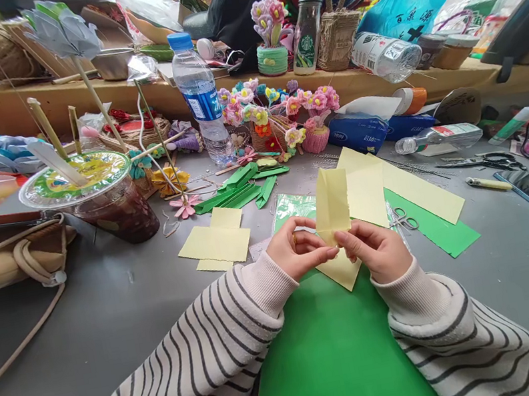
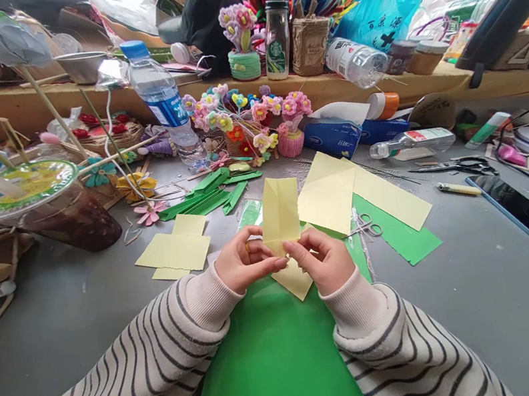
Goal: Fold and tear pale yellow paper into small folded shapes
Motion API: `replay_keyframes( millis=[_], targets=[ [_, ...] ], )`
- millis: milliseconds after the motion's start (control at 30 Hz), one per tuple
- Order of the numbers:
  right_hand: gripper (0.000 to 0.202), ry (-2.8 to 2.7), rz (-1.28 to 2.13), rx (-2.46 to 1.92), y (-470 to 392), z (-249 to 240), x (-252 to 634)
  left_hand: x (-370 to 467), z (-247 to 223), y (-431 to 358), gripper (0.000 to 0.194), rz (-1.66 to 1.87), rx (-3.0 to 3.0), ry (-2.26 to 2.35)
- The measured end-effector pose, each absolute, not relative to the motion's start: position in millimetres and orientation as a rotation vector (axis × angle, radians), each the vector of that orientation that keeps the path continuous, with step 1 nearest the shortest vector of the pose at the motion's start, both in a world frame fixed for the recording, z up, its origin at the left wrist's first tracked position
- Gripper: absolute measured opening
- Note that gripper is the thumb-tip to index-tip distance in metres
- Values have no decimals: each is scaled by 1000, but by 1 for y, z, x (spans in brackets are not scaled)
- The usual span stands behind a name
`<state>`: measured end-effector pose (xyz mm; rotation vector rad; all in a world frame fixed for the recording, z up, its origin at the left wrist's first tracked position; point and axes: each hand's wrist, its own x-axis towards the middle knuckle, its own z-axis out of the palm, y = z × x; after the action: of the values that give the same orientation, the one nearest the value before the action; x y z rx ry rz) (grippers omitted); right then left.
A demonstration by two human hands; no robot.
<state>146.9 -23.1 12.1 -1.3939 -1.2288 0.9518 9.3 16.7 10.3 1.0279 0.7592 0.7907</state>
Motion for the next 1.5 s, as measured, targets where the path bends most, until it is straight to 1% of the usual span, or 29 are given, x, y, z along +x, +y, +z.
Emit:
replay_keyframes(
  millis=[267,533,767,967,1167,1300,1500],
  targets=[
    [25,-1277,894,-1381,-24,12,144,10,7,16,47,783,1047,747],
    [24,-1279,916,-1402,-24,13,145,11,9,16,47,780,1015,701],
    [18,-1291,1025,-1292,-21,15,148,9,8,18,46,794,977,626],
    [13,-1315,975,-1268,-21,13,148,9,12,19,50,756,995,701],
    [16,-1367,923,-1342,-21,14,150,7,15,18,24,821,1070,813],
    [17,-1370,941,-1348,-22,13,150,6,15,19,21,794,1087,876],
    [18,-1385,951,-1317,-22,13,149,6,14,20,18,771,1057,842]
  ],
)
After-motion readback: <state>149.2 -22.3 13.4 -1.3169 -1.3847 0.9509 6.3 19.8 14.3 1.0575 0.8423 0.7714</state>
